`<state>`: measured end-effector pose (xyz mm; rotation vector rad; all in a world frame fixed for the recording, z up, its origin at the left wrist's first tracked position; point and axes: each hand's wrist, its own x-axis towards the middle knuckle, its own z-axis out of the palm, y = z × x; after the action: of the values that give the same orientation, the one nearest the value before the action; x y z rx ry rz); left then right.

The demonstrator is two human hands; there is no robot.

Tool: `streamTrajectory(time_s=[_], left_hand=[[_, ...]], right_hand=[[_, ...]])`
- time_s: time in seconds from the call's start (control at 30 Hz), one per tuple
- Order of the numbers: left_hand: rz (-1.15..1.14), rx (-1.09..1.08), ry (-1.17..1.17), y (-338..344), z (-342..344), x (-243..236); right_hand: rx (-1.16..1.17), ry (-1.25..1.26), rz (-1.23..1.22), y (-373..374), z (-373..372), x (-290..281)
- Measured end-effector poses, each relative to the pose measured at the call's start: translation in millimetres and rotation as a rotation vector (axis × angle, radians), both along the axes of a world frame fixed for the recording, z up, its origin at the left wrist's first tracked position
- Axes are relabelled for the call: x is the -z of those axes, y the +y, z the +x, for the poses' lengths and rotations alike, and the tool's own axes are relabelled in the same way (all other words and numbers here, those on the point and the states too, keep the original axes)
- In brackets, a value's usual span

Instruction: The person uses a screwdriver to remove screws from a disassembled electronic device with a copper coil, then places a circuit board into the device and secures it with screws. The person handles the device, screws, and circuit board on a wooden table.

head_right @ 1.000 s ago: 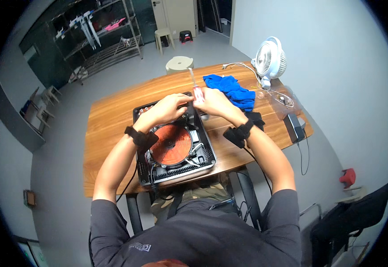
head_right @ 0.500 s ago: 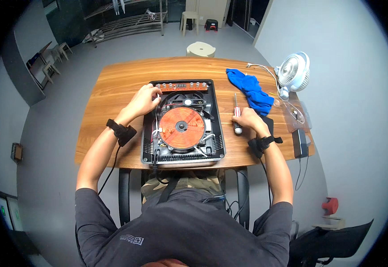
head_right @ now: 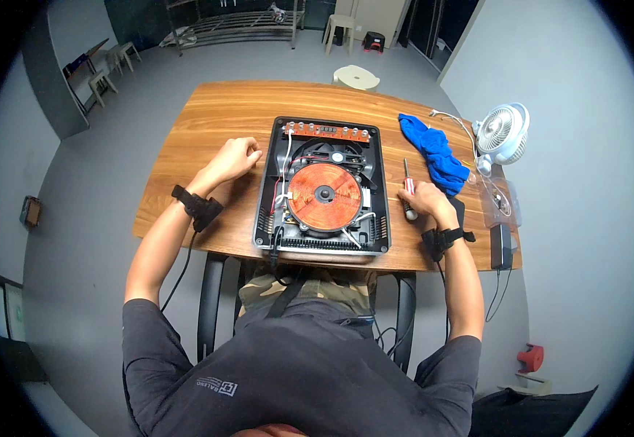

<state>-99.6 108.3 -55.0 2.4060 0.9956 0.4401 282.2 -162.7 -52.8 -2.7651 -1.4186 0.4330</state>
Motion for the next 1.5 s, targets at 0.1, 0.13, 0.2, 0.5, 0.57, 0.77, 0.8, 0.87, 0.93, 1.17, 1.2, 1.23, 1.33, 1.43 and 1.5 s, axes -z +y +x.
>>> streamTrajectory(time_s=[0.1,0.13,0.2,0.5,0.57,0.77,0.8,0.87,0.93,1.17,1.2,1.23,1.33,1.43,1.5], left_hand=[[-0.056,0.039,-0.007,-9,-5,1],[-0.015,0.050,-0.064,-17,-9,3],[0.017,0.077,-0.058,-28,-15,15],[0.022,0.053,-0.006,-70,-15,23],[0.049,0.038,0.005,-68,-13,28],[-0.029,-0.002,0.000,-71,-11,28],[-0.081,-0.007,0.001,-75,-10,25],[-0.029,-0.001,-0.015,-79,-12,30],[-0.117,-0.003,-0.006,-80,-13,33],[-0.125,-0.042,0.064,-90,-12,21],[-0.124,-0.022,0.058,-89,-13,27],[-0.125,-0.031,0.062,-89,-12,26],[-0.111,-0.054,0.091,-96,-10,23],[-0.109,-0.054,0.067,-95,-12,28],[-0.099,-0.043,0.091,-96,-11,28]], right_hand=[[0.005,-0.180,0.091,-4,-4,-4],[-0.008,-0.230,0.187,-4,-12,-9],[-0.056,-0.228,0.375,-5,-32,-18],[-0.209,0.015,0.421,-13,-77,12],[-0.225,0.044,0.460,-12,-74,17],[-0.156,0.244,0.456,-4,-62,39],[-0.145,0.280,0.478,-8,-55,47],[-0.125,0.350,0.489,-10,-64,41],[-0.128,0.355,0.511,-9,-66,44],[-0.171,0.355,0.526,-7,-55,59],[-0.159,0.367,0.518,-7,-56,59],[-0.143,0.375,0.511,-8,-57,58],[-0.150,0.362,0.573,-9,-60,59],[-0.137,0.334,0.586,-6,-63,57],[-0.117,0.357,0.569,-7,-60,60]])
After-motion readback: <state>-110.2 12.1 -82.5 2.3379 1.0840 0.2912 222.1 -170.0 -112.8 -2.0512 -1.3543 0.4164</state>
